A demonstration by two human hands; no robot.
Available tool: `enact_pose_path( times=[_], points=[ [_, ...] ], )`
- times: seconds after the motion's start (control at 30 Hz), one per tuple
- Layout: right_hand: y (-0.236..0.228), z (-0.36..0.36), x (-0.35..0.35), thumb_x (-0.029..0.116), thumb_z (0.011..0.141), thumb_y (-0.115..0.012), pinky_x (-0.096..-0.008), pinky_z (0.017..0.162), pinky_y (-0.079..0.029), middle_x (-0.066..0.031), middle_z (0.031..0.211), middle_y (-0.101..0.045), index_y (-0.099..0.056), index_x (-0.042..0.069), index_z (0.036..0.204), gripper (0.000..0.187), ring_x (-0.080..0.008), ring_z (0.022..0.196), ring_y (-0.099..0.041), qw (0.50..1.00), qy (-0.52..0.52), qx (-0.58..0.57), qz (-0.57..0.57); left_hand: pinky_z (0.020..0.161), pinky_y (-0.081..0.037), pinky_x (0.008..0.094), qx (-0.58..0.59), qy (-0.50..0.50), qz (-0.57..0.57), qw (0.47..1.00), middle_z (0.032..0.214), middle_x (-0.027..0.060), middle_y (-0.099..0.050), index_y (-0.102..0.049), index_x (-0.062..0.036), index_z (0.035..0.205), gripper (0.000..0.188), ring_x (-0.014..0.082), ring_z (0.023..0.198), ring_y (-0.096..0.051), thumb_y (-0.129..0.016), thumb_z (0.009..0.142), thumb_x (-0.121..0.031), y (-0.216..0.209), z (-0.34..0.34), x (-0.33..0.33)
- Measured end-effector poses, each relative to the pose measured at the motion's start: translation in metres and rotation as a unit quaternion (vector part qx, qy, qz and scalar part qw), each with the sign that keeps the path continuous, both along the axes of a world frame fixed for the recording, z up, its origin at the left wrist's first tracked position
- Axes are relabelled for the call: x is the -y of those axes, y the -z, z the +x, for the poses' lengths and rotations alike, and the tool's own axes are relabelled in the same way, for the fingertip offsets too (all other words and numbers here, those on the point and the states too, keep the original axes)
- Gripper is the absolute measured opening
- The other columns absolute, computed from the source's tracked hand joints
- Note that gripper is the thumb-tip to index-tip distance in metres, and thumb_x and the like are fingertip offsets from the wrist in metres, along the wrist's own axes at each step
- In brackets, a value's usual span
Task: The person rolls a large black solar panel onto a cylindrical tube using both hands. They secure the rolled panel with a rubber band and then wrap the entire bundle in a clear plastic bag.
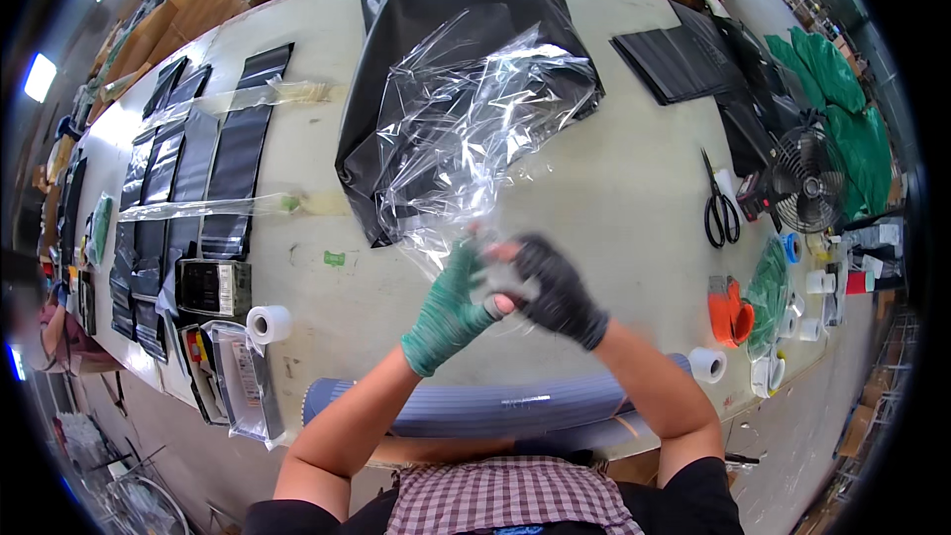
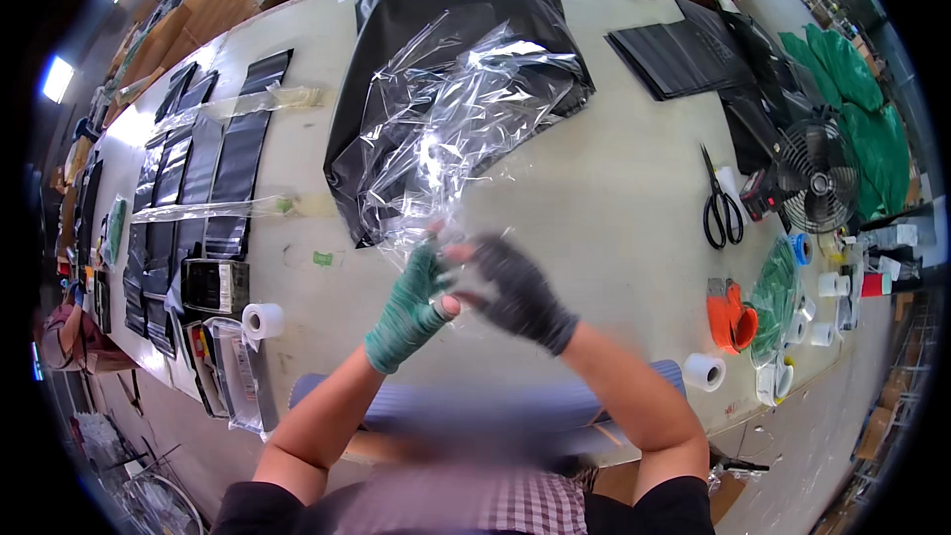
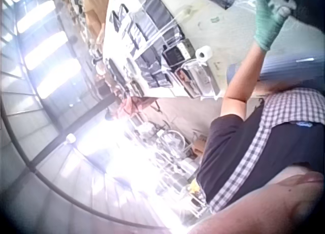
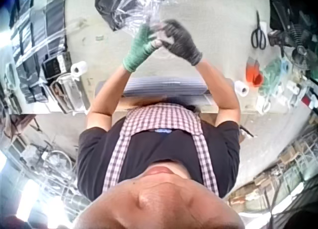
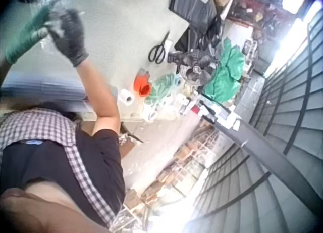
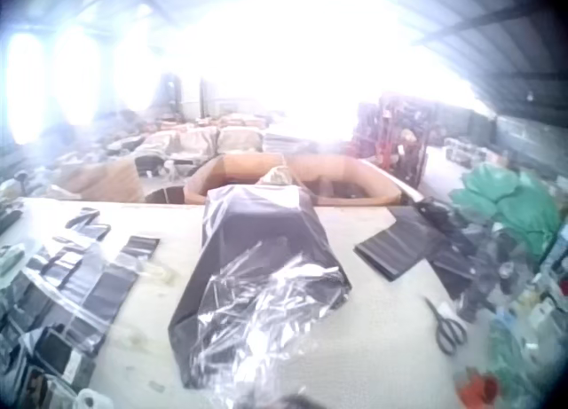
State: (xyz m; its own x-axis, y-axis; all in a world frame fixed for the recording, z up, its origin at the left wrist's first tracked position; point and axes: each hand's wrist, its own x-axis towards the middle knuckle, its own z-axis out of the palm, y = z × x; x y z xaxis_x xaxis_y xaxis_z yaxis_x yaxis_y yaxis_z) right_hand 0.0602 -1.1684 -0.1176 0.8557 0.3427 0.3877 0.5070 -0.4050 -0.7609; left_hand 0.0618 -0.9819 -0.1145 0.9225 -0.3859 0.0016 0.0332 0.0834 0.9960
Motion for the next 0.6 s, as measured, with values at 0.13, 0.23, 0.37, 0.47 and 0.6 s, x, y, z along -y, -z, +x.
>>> enact_pose_path(
  times=[0.13, 0.23, 0.37, 0.47, 0.6],
  points=[
    [0.000, -0.033, -0.025, 0.023, 0.082, -0.074, -0.0403, 0.071, -0.054, -0.0093, 0.100, -0.064, -0.063, 0.012, 0.116, 0.038, -0.0311, 0.085, -0.065, 0.990, -0.024, -0.030, -0.135, 0.068, -0.055, 0.0307, -0.230, -0.224, -0.135, 0.937, 0.094, 0.0051, -0.062, -0.055, -0.0091, 0.111, 0.027, 0.0144, 0.077, -0.062, -0.068, 0.091, -0.021, -0.003, 0.015, -0.007],
    [-0.002, -0.034, -0.006, 0.012, 0.082, -0.075, -0.0324, 0.060, -0.051, -0.0045, 0.085, -0.066, -0.069, 0.011, 0.106, 0.024, -0.0247, 0.065, -0.061, 0.995, 0.062, 0.031, -0.078, 0.057, -0.054, 0.0308, -0.228, -0.322, -0.289, 0.872, 0.079, 0.0018, -0.061, -0.058, -0.0101, 0.097, 0.009, 0.0135, 0.066, -0.060, -0.062, 0.094, -0.018, 0.045, 0.029, -0.081],
    [0.009, -0.023, 0.039, 0.005, 0.083, -0.071, -0.0323, 0.057, -0.049, -0.0081, 0.078, -0.063, -0.067, 0.006, 0.097, 0.014, -0.0223, 0.060, -0.057, 0.952, 0.284, 0.104, 0.038, 0.051, -0.046, 0.0270, -0.163, -0.388, -0.058, 0.905, 0.068, -0.0003, -0.059, -0.062, -0.0119, 0.085, 0.010, 0.0111, 0.056, -0.055, -0.065, 0.092, -0.018, 0.021, 0.004, -0.109],
    [0.001, 0.003, 0.080, 0.008, 0.084, -0.072, -0.0365, 0.072, -0.051, -0.0110, 0.086, -0.063, -0.064, 0.004, 0.107, 0.025, -0.0266, 0.076, -0.061, 0.916, 0.358, 0.136, -0.116, 0.051, -0.047, 0.0319, -0.039, -0.245, 0.204, 0.947, 0.059, 0.0050, -0.059, -0.064, -0.0084, 0.073, 0.025, 0.0160, 0.051, -0.057, -0.063, 0.093, -0.023, 0.032, -0.045, -0.123],
    [-0.027, 0.022, 0.066, 0.025, 0.084, -0.072, -0.0443, 0.101, -0.040, -0.0220, 0.127, -0.053, -0.046, 0.006, 0.138, 0.063, -0.0357, 0.112, -0.054, 0.822, 0.392, 0.226, -0.346, 0.060, -0.051, 0.0467, 0.100, 0.060, 0.544, 0.831, 0.063, 0.0192, -0.063, -0.066, -0.0055, 0.067, 0.045, 0.0352, 0.059, -0.064, -0.050, 0.097, -0.035, 0.000, -0.090, -0.065]
  ],
)
